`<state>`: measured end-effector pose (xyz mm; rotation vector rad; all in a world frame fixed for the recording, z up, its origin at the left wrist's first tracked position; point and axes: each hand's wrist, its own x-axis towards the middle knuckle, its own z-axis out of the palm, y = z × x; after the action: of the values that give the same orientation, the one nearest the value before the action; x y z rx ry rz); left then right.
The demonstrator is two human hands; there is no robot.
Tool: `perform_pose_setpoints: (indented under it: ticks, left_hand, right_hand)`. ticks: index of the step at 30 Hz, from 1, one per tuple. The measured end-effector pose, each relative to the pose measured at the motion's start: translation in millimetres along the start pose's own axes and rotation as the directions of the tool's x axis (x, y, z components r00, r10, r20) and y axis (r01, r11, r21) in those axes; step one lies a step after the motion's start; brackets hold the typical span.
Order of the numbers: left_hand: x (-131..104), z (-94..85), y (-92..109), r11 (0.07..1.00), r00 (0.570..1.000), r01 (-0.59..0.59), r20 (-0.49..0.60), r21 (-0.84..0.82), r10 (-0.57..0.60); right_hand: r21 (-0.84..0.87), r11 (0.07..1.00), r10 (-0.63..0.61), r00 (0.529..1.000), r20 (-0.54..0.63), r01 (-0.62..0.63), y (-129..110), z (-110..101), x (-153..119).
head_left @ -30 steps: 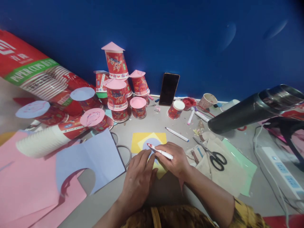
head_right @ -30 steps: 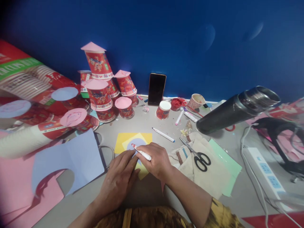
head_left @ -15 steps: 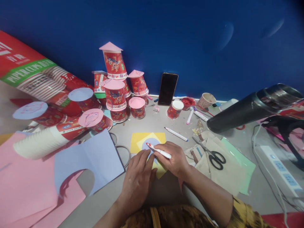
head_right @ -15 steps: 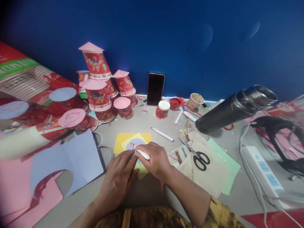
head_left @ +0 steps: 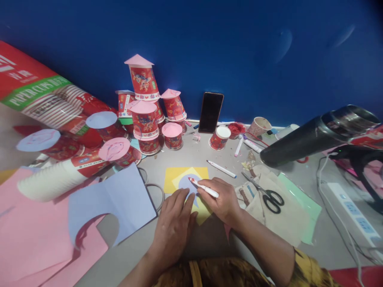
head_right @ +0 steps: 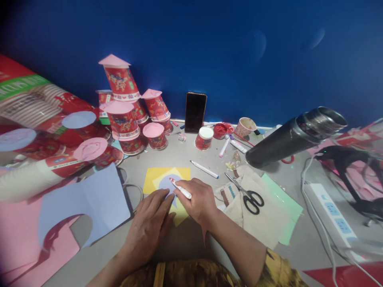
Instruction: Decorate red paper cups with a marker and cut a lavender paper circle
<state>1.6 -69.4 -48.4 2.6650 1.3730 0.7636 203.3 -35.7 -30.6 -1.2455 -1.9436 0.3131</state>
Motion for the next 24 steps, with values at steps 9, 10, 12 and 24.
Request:
perform_pose_setpoints:
  ticks: [9,10,12,24]
  left_hand:
    - [1.4,-2.2,0.5,1.0,1.0,0.003,-0.001,-0.002,-0.003]
    - [1.4,-2.4,0.4,1.0,1.0,0.002,0.002,0.001,-0.002]
    - [1.2,-2.5,0.3,1.0,1.0,0.0,0.002,0.003,0.0]
    - [1.0,-0.4,-0.2,1.0,1.0,0.001,0.017,0.012,-0.002]
  right_hand:
    - [-0.038,0.999,0.013,0.999,-0.041,-0.015,-4.4,-9.3,0.3]
    - [-0.036,0.999,0.011,0.999,-0.045,-0.012,-4.3,-9.0,0.4]
    - [-0.032,0.999,0.004,0.999,-0.049,-0.006,-3.7,-7.7,0.5]
    - [-0.061,0.997,0.036,0.998,-0.046,-0.038,-2.9,-8.6,0.5]
